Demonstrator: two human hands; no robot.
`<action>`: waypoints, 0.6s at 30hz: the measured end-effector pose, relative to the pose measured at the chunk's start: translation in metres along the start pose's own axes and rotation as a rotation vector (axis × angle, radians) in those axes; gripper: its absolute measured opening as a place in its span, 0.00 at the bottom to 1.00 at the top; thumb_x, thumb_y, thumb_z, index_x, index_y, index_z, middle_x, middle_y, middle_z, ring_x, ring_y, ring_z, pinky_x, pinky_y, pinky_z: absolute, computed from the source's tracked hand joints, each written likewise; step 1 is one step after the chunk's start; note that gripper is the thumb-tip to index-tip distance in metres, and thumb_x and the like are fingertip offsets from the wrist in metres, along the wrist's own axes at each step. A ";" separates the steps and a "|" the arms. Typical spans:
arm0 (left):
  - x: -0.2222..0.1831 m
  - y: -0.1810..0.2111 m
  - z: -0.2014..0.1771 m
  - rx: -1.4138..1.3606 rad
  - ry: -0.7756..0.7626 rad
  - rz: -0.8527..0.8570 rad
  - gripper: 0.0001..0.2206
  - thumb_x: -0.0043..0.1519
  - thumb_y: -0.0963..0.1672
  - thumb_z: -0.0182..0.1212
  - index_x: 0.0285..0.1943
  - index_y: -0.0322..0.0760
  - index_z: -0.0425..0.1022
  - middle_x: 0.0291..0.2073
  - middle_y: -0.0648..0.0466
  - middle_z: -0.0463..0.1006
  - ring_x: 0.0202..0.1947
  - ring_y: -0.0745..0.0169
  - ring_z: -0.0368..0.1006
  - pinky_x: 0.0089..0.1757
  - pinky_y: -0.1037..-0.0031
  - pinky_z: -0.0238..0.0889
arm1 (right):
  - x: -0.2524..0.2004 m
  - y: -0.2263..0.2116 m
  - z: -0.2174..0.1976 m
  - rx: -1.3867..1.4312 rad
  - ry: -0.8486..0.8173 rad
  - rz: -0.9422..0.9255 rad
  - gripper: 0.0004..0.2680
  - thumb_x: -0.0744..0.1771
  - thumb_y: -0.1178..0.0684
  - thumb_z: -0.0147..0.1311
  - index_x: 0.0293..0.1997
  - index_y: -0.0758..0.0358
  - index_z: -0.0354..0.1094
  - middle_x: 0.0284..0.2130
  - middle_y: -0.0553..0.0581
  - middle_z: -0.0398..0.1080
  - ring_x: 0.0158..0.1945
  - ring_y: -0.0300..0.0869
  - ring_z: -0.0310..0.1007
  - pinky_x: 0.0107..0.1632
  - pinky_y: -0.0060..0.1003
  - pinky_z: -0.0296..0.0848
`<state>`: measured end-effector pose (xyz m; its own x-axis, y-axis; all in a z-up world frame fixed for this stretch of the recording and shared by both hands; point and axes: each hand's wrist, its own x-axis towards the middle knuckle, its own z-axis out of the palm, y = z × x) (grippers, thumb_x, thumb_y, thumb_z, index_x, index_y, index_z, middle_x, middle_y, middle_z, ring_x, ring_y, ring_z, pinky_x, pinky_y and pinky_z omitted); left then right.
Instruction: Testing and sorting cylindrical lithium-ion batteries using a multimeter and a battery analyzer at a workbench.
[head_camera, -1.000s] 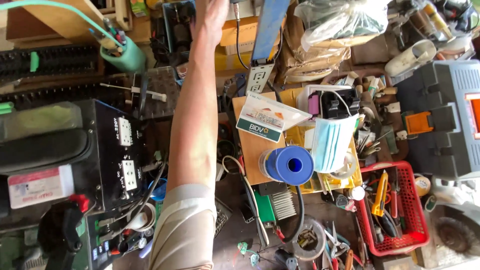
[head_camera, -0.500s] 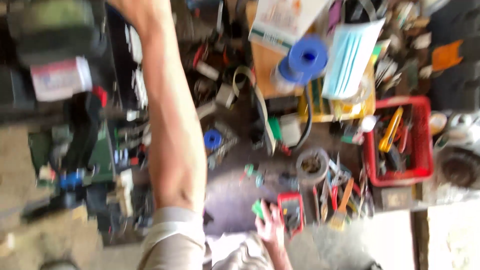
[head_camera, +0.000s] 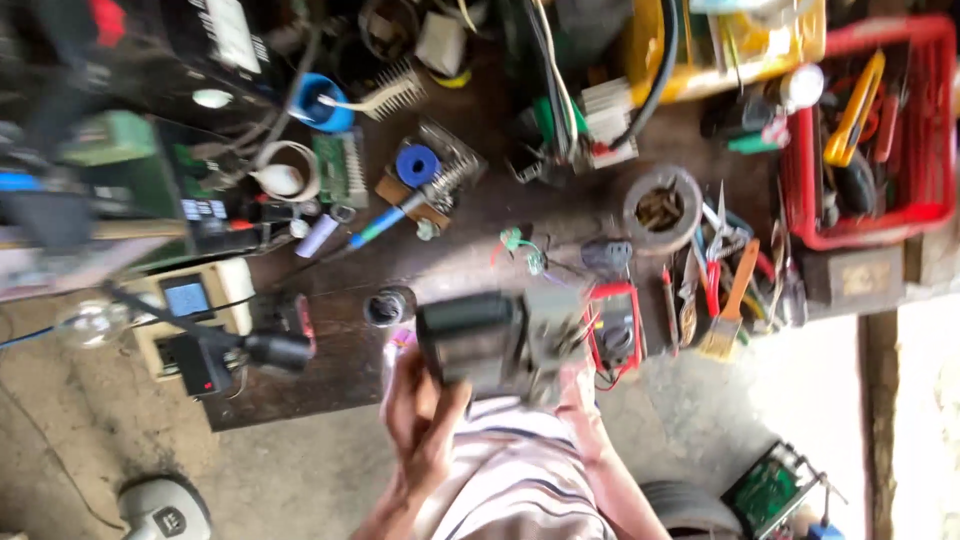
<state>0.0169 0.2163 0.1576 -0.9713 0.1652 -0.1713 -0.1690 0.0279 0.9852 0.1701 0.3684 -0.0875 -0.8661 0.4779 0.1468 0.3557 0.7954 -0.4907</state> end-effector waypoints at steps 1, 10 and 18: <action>-0.018 -0.028 -0.019 0.032 -0.076 -0.106 0.20 0.61 0.44 0.62 0.60 0.27 0.71 0.47 0.50 0.79 0.48 0.63 0.73 0.51 0.73 0.65 | 0.003 -0.007 -0.010 0.015 -0.081 0.013 0.27 0.65 0.52 0.57 0.71 0.72 0.54 0.63 0.78 0.59 0.66 0.67 0.63 0.66 0.52 0.68; -0.039 -0.212 -0.064 0.110 -0.098 -0.043 0.12 0.58 0.40 0.67 0.40 0.39 0.65 0.31 0.61 0.57 0.32 0.72 0.53 0.36 0.78 0.54 | 0.010 -0.023 -0.021 0.140 -0.148 0.126 0.27 0.61 0.58 0.56 0.70 0.60 0.57 0.57 0.72 0.59 0.61 0.67 0.66 0.58 0.54 0.70; -0.026 -0.267 -0.053 -0.162 -0.193 0.209 0.22 0.64 0.35 0.59 0.69 0.28 0.67 0.58 0.45 0.74 0.60 0.60 0.67 0.63 0.59 0.58 | 0.000 -0.008 0.010 -0.045 0.195 -0.035 0.21 0.63 0.54 0.67 0.62 0.58 0.67 0.46 0.61 0.66 0.41 0.62 0.77 0.41 0.56 0.78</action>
<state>0.0788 0.1521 -0.1014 -0.9408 0.3347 0.0535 -0.0084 -0.1808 0.9835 0.1634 0.3585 -0.0925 -0.7953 0.5093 0.3288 0.3459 0.8267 -0.4437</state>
